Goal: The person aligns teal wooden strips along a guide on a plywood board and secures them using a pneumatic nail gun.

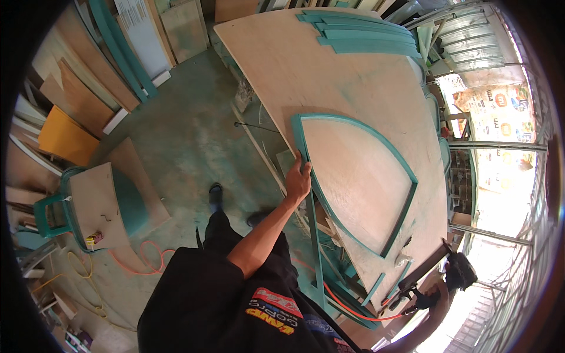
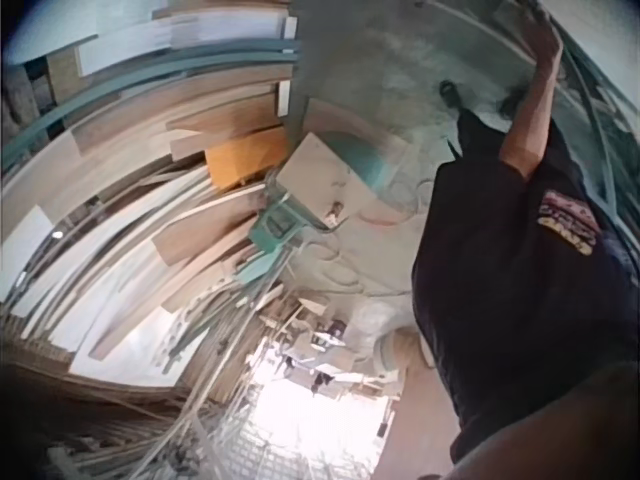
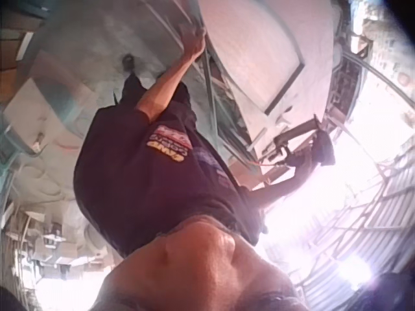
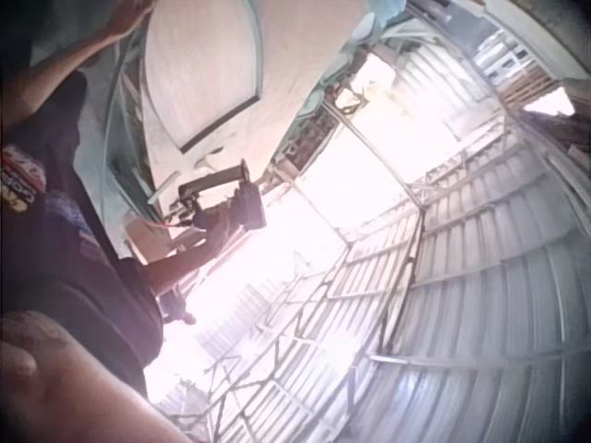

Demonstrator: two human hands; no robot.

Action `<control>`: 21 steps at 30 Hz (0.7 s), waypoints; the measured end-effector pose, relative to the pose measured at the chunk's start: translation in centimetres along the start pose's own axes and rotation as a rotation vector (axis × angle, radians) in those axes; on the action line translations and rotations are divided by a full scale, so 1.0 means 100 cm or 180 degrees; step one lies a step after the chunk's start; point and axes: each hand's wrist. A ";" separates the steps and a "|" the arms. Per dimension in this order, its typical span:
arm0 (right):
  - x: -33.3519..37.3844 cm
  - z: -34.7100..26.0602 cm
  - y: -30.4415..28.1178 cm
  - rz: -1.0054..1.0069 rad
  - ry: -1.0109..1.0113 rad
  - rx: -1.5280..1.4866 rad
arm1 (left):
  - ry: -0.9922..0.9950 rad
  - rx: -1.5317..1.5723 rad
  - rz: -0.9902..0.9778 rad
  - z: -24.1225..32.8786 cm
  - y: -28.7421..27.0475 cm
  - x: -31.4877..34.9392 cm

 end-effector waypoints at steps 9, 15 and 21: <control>0.020 -0.060 0.110 -0.1242 0.0128 0.3001 | -0.0083 0.0139 -0.0337 -0.003 -0.019 -0.007; 0.076 0.105 -0.029 -0.0324 0.0490 0.3902 | -0.0099 0.0287 -0.0232 -0.004 0.002 -0.005; 0.249 0.232 -0.127 0.1005 0.0441 0.4173 | 0.0326 0.0181 -0.0109 -0.011 0.001 -0.017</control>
Point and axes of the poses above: each hand's wrist, its own x-axis away from the middle knuckle, its own y-axis out of the palm, z = x × y, and after that the axes turned 2 degrees about z, right-handed
